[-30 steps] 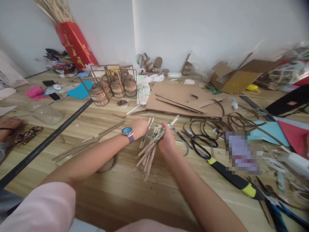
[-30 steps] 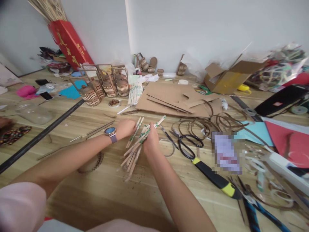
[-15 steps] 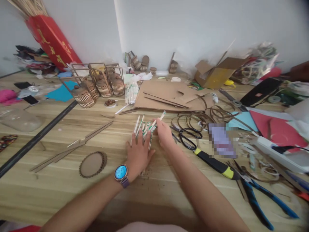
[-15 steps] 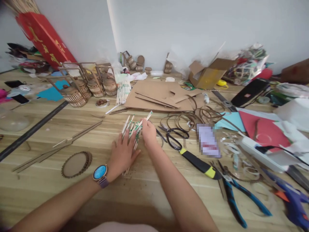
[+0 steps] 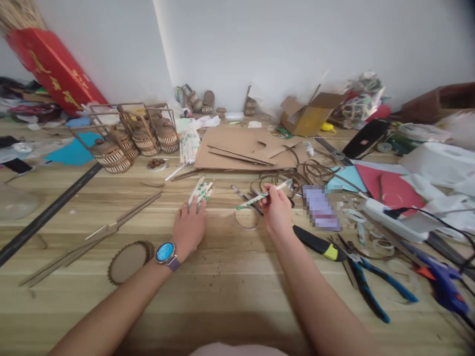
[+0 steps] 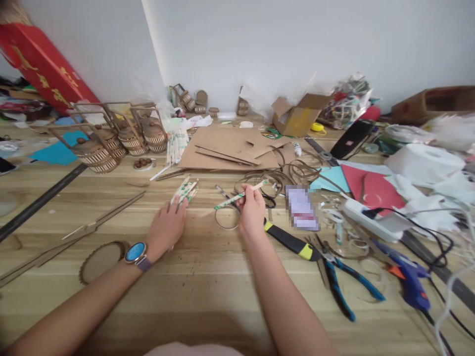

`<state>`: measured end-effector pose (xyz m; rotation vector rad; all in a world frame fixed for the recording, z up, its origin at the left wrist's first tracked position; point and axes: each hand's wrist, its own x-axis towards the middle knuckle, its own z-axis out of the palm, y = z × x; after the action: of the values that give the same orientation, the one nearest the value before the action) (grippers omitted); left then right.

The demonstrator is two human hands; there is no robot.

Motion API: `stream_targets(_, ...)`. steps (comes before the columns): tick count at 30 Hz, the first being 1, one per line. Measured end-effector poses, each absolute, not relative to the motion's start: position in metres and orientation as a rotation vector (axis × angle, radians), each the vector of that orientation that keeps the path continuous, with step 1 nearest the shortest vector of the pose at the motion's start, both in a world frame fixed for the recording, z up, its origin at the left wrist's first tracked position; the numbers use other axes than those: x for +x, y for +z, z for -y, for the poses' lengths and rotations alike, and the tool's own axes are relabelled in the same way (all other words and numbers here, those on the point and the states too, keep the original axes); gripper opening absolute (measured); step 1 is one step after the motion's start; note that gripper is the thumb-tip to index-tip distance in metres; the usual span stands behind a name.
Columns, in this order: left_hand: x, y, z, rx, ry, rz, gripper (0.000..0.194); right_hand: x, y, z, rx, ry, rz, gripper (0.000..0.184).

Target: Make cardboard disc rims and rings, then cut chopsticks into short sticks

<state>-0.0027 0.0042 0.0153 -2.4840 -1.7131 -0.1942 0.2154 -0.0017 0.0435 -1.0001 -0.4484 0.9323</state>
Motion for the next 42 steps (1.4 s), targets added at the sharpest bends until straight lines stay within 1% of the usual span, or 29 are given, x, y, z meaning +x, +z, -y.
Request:
stream_targets(3,-0.001,0.029,0.001,-2.49,-0.371,1.71,0.043,0.21,0.047,0.024,-0.981,1.022,0.478,0.027)
stream_targets(6,0.011,0.047,0.029,-2.933,-0.653,1.691,0.041,0.197,0.044,0.04,-0.982,1.149,0.521,0.034)
stream_targets(7,0.015,0.051,0.04,-3.125,-0.642,1.762,0.041,0.193,0.042,0.044,-0.984,1.18,0.53,0.035)
stream_targets(8,0.018,0.054,0.05,-3.295,-0.546,1.871,0.043,0.19,0.04,0.047,-0.989,1.201,0.537,0.037)
stream_targets(9,0.02,0.054,0.06,-3.413,-0.41,2.015,0.048,0.188,0.038,0.049,-0.996,1.212,0.54,0.039)
stream_targets(10,0.021,0.053,0.067,-3.446,-0.391,2.128,0.05,0.187,0.036,0.051,-1.006,1.212,0.54,0.041)
stream_targets(15,0.018,0.039,0.08,-3.655,-0.648,2.434,0.063,0.192,0.027,0.054,-1.067,1.131,0.553,0.048)
stream_targets(17,0.018,0.035,0.08,-3.696,-0.734,2.497,0.064,0.194,0.025,0.055,-1.092,1.1,0.572,0.05)
stream_targets(20,0.018,0.031,0.081,-3.684,-0.8,2.452,0.06,0.194,0.022,0.057,-1.127,1.053,0.602,0.051)
stream_targets(23,0.017,0.032,0.081,-3.648,-0.781,2.311,0.054,0.193,0.019,0.059,-1.146,1.002,0.633,0.051)
stream_targets(27,0.017,0.035,0.079,-3.546,-0.734,2.1,0.039,0.195,0.018,0.061,-1.15,0.92,0.668,0.051)
stream_targets(29,0.017,0.035,0.078,-3.49,-0.77,2.042,0.034,0.196,0.02,0.062,-1.145,0.887,0.686,0.051)
stream_targets(33,0.015,0.035,0.075,-3.444,-0.931,1.964,0.033,0.198,0.023,0.061,-1.122,0.854,0.722,0.055)
stream_targets(38,0.01,0.04,0.075,-3.436,-0.977,1.958,0.035,0.2,0.025,0.059,-1.111,0.819,0.768,0.053)
stream_targets(42,0.01,0.038,0.076,-3.432,-1.062,1.948,0.037,0.199,0.025,0.059,-1.122,0.791,0.809,0.054)
